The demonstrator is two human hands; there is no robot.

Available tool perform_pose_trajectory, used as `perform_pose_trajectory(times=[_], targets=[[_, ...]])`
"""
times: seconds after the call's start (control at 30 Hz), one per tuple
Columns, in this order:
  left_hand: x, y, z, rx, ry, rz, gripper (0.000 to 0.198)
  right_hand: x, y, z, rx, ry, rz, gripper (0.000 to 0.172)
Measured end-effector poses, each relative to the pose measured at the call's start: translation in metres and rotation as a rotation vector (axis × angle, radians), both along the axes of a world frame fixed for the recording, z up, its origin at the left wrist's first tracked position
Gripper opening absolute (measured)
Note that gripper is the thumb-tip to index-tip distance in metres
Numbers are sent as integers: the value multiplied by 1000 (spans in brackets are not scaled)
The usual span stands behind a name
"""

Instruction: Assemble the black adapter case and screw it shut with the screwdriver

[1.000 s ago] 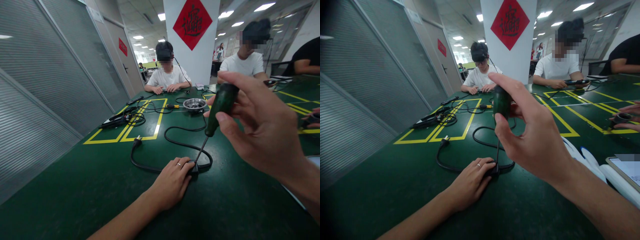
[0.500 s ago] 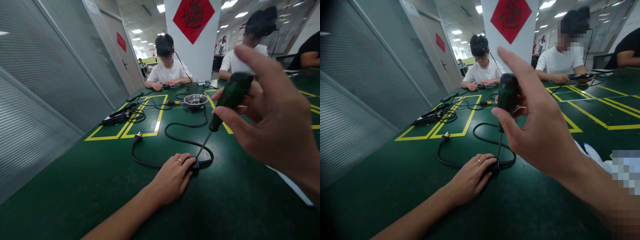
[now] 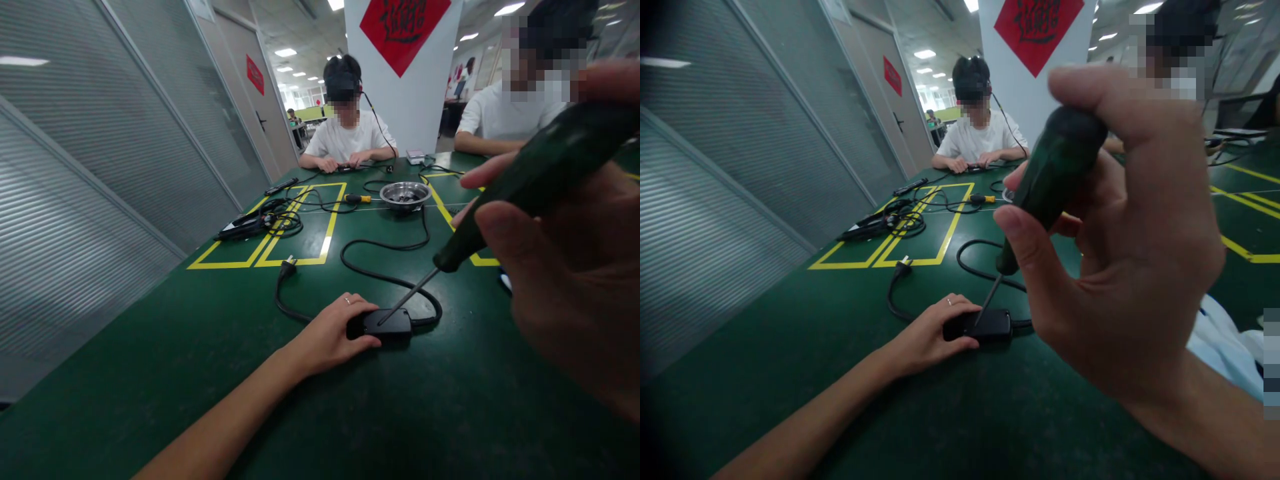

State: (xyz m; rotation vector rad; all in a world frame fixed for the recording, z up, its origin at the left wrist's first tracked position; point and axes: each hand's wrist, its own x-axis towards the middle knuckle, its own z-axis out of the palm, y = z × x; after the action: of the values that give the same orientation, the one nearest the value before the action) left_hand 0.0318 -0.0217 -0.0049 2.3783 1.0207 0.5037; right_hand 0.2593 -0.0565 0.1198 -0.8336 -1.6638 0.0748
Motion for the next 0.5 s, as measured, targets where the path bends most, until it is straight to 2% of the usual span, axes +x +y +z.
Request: perform_pose_trajectory(times=[0.13,0.3,0.5], targets=[[2,1,0,-18,-6,3,47,-10,5,-14,121,7,-62,63],[0,1,-1,-12,-26,3,47,-17,5,-21,96,14,-80,59],[-1,1,-2,-11,-35,-2,48,-17,1,-16,16,-21,14,55]])
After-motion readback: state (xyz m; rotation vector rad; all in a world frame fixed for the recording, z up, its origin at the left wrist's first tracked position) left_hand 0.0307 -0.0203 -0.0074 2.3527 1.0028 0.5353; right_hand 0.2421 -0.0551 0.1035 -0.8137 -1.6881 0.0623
